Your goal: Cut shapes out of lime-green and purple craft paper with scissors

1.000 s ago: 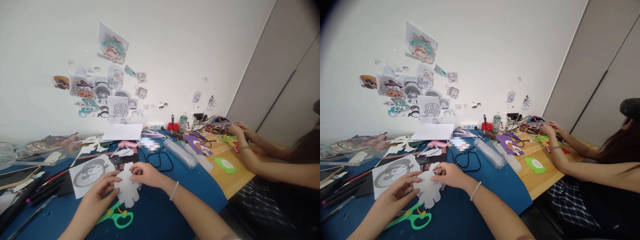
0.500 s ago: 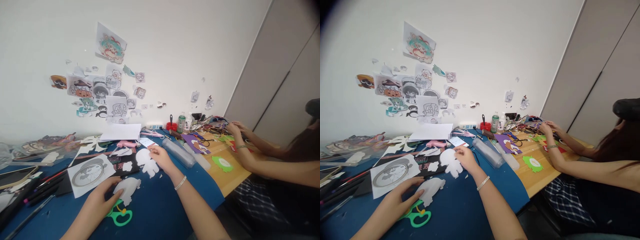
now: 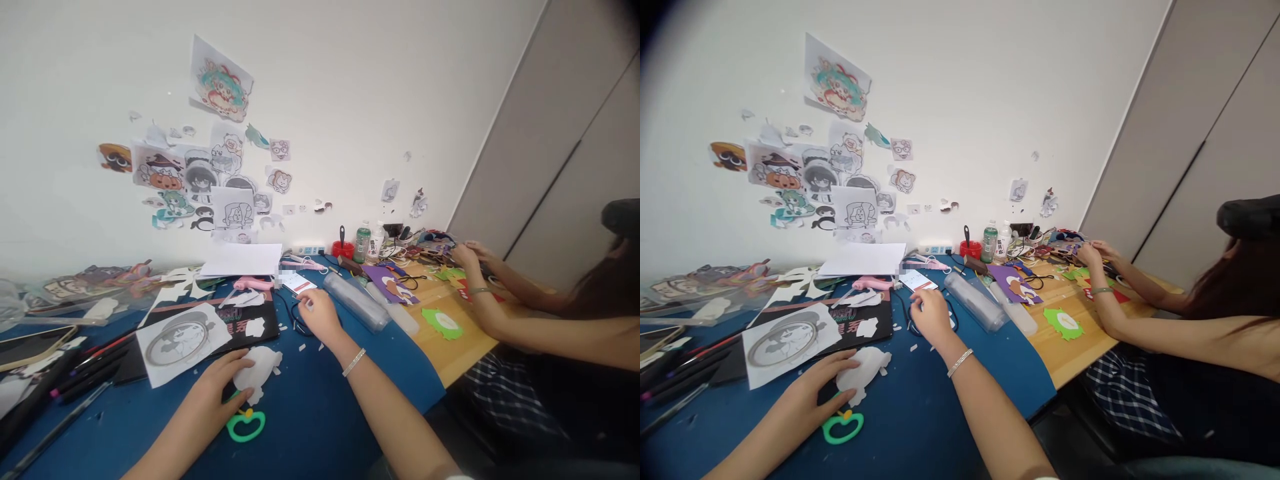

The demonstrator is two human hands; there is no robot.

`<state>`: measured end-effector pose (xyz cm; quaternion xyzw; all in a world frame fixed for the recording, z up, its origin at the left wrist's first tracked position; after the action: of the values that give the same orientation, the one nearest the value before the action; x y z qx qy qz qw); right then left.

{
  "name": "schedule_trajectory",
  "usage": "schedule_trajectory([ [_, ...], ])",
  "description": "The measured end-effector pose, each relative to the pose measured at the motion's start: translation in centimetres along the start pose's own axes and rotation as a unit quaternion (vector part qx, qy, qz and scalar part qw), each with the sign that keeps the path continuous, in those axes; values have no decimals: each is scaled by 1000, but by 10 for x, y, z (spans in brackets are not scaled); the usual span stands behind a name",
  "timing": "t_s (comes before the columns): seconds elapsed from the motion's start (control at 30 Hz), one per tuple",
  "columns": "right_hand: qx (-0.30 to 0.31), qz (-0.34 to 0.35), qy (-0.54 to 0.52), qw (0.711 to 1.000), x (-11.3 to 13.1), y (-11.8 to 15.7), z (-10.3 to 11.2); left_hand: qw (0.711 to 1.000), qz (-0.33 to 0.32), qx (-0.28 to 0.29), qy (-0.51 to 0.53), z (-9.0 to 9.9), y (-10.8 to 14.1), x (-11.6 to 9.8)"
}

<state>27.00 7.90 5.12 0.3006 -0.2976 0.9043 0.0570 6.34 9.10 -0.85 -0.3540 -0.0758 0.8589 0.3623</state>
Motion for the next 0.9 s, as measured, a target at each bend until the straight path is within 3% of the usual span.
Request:
schedule_trajectory([
  [0.13,143,117,-80,980,53,23,-30,1000,2,-8,13,2,-1,-3],
  [0.27,226,153,-67,960,73,41,-44,1000,-18,-15,18,5,-2,-9],
  [0.5,260,126,-101,952,66,45,-54,1000,-13,4,22,2,-4,-6],
  [0.73,243,52,-189,950,45,38,-56,987,111,61,104,-7,-1,-4],
  [0.9,243,-13,-244,939,29,31,-57,986,119,70,97,-8,2,-3],
])
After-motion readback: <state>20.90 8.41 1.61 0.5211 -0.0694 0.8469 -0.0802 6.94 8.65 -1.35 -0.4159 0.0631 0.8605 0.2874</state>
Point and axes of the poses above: each hand's wrist, its own y-axis away from the middle knuckle, its own z-axis out of the back of the hand, x = y × z, the point moved 10 cm from there along -y, towards the middle knuckle, and after that the axes turned 1 degree about -x, right-handed, at the moved point
